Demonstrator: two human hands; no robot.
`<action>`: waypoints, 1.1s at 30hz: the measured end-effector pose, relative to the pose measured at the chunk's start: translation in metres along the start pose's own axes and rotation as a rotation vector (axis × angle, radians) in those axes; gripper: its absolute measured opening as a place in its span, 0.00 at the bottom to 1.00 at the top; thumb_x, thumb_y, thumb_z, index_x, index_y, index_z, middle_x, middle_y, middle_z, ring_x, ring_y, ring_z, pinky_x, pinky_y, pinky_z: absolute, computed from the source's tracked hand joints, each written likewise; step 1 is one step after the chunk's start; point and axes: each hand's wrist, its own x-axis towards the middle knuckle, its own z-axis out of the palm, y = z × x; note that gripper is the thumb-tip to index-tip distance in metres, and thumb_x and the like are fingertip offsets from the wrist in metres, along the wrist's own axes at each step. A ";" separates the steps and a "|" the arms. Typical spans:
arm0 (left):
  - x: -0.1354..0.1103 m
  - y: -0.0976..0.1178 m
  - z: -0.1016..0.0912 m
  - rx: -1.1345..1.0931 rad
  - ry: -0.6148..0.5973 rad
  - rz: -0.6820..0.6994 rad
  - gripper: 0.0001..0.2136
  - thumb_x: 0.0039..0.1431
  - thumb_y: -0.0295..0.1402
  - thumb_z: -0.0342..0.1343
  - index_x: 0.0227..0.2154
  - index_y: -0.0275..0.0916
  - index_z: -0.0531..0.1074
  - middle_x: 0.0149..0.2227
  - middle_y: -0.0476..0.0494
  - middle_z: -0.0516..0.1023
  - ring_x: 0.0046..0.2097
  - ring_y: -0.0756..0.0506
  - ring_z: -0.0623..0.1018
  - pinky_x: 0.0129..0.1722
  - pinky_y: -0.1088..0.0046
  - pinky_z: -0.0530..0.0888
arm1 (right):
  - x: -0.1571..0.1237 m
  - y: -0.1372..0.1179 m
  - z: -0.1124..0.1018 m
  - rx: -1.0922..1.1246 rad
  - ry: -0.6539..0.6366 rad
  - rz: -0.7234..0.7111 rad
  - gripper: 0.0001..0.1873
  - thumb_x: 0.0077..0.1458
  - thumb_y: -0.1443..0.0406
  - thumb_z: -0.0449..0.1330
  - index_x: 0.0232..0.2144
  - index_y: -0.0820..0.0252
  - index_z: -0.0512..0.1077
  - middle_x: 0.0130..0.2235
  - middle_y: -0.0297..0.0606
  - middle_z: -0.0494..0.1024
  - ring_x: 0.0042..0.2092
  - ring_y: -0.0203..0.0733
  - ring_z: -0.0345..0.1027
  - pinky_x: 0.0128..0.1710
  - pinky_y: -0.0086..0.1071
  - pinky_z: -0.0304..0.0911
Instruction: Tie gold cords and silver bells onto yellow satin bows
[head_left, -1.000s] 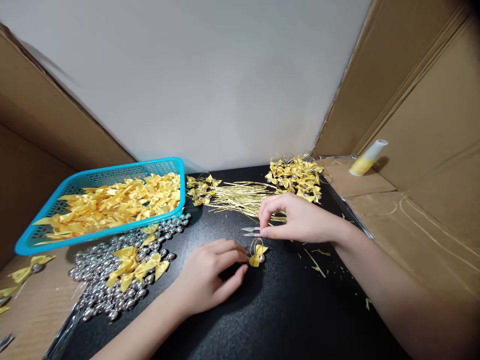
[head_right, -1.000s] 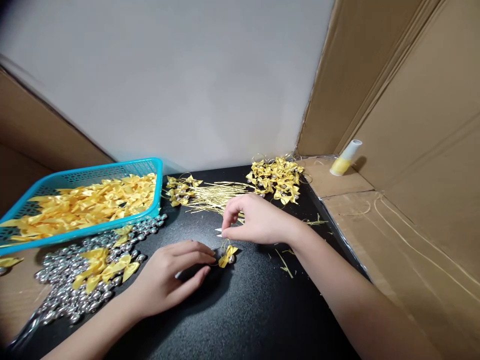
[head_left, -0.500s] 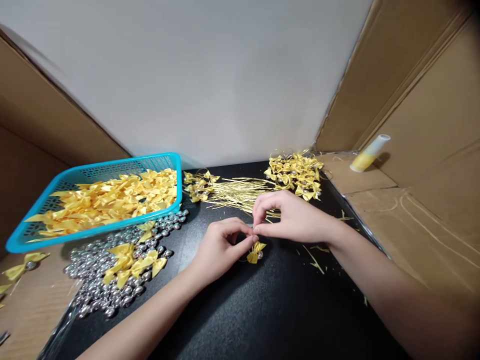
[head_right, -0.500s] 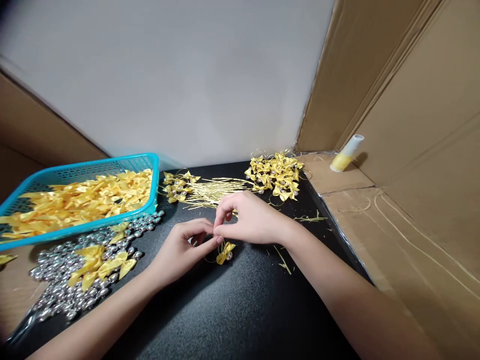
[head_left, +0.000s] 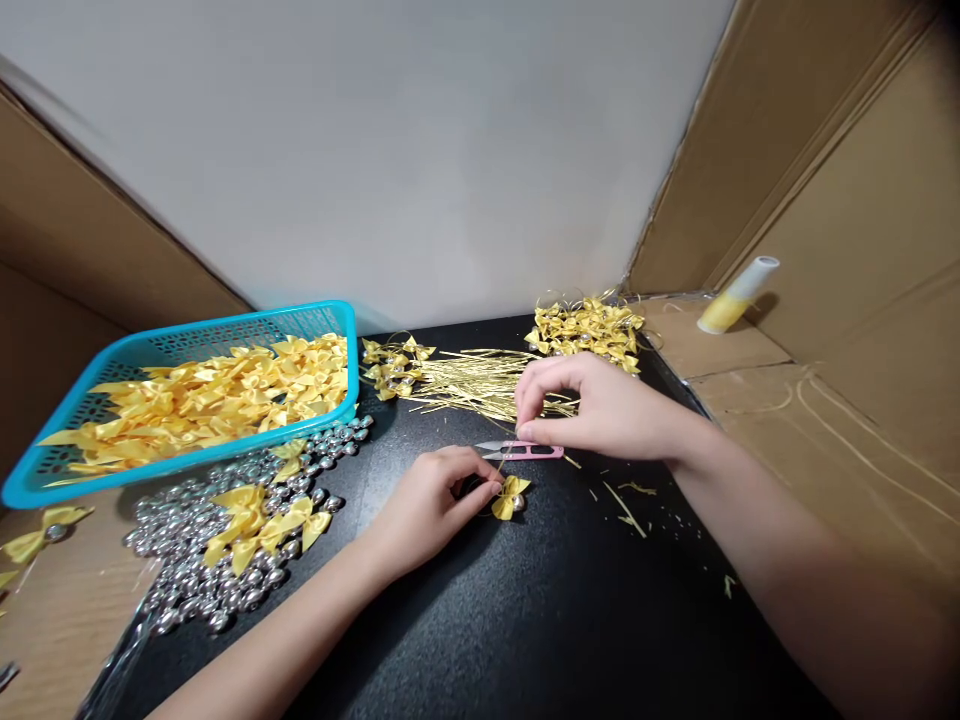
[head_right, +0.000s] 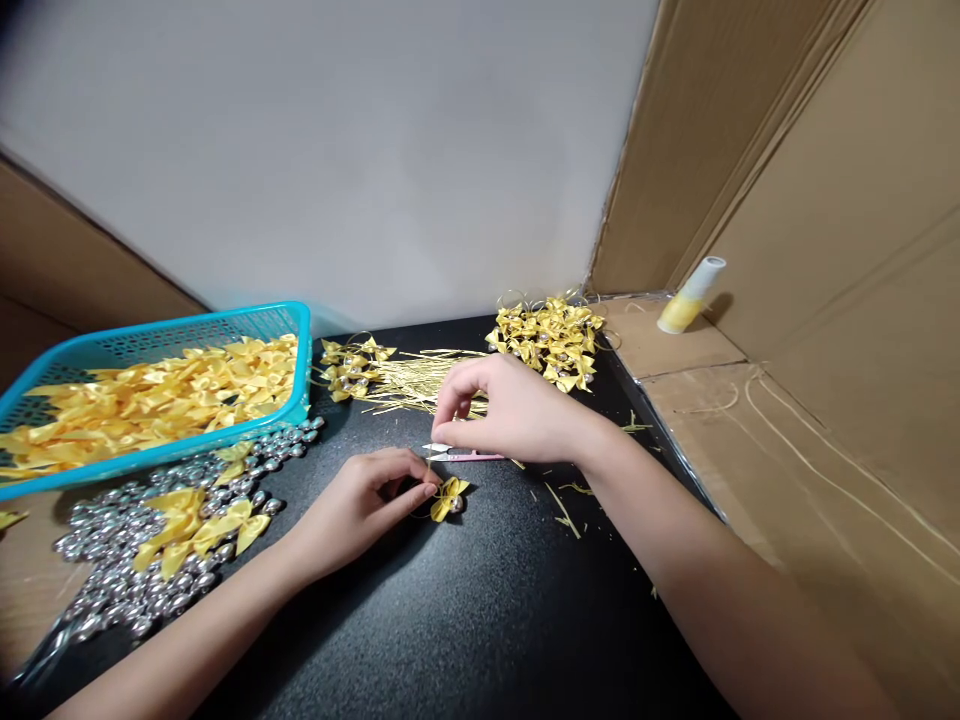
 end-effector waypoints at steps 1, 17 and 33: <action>0.000 0.000 0.000 0.009 -0.008 0.007 0.08 0.63 0.32 0.52 0.32 0.39 0.75 0.32 0.47 0.78 0.35 0.47 0.75 0.36 0.72 0.68 | 0.000 0.000 -0.001 -0.003 0.006 0.001 0.07 0.48 0.72 0.63 0.21 0.59 0.72 0.31 0.33 0.76 0.35 0.36 0.70 0.39 0.32 0.64; -0.003 -0.006 0.008 0.102 0.009 0.063 0.07 0.63 0.31 0.52 0.34 0.40 0.75 0.33 0.46 0.79 0.36 0.46 0.75 0.37 0.69 0.70 | -0.003 -0.005 -0.010 0.004 0.051 -0.025 0.07 0.48 0.70 0.63 0.21 0.59 0.71 0.30 0.32 0.76 0.34 0.36 0.70 0.39 0.32 0.64; -0.001 -0.010 0.012 0.118 0.003 0.071 0.07 0.63 0.32 0.52 0.33 0.39 0.75 0.33 0.46 0.79 0.37 0.45 0.75 0.37 0.69 0.70 | -0.008 -0.007 -0.023 -0.002 0.111 -0.057 0.07 0.49 0.69 0.64 0.21 0.58 0.71 0.30 0.32 0.75 0.35 0.36 0.69 0.42 0.34 0.63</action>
